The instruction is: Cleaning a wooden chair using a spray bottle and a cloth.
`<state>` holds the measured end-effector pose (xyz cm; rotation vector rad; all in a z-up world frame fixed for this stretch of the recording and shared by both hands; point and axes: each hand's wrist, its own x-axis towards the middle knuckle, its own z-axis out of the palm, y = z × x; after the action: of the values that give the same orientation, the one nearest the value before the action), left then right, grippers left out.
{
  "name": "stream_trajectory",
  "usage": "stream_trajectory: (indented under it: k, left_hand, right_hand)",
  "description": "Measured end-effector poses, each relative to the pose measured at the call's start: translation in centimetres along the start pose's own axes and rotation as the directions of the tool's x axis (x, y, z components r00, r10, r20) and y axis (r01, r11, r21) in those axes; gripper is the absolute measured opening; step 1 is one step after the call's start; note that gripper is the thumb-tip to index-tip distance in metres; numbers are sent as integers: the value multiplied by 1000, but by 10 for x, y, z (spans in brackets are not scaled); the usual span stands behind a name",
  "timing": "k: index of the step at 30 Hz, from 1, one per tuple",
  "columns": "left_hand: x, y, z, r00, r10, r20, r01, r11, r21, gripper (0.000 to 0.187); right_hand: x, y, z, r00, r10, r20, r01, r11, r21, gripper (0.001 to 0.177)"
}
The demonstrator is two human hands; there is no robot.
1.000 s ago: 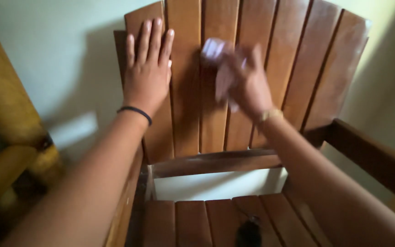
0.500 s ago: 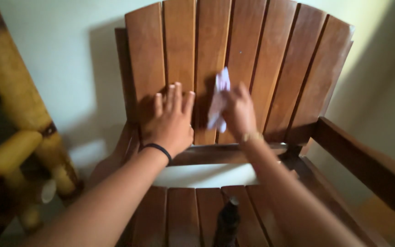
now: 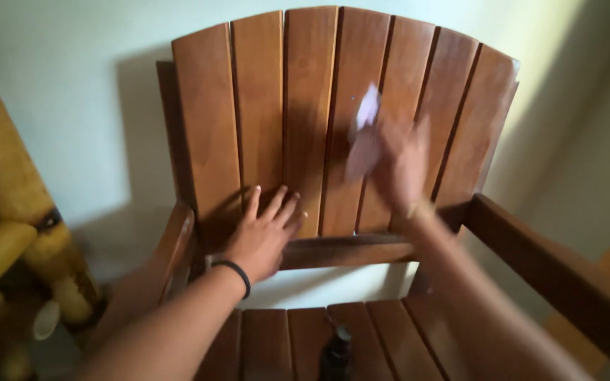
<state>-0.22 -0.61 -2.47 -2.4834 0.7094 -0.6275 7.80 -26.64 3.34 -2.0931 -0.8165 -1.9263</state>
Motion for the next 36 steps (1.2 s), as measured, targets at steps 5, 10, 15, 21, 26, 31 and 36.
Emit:
stream_trajectory:
  k: [5,10,15,21,26,31,36]
  left_hand:
    - [0,-3,-6,1000,21,2,-21,1000,10,83]
    - [0,-12,-11,992,-6,-122,7,1000,4,83]
    - [4,-11,1,978,-83,-194,88,996,17,74]
    - [2,-10,-6,985,-87,-152,82,996,-41,79]
    - [4,-11,-6,988,-91,-121,89,996,-21,81]
    - [4,-10,-15,996,-80,-45,83,995,52,81]
    - [2,-8,-14,992,-80,-98,75,996,-46,84]
  right_hand:
    - [115,46,18,970,213,-113,-215,977,-4,41]
    - [94,41,44,946,307,-100,-285,940,187,28]
    - [-70,11,68,951,308,-25,-308,951,15,44]
    - [-216,-53,53,635,571,520,-662,749,-14,38]
    - [-140,-31,39,840,436,324,-540,727,423,30]
    - [22,13,15,629,677,381,-444,-90,892,32]
    - [75,46,48,769,579,-271,-503,809,303,28]
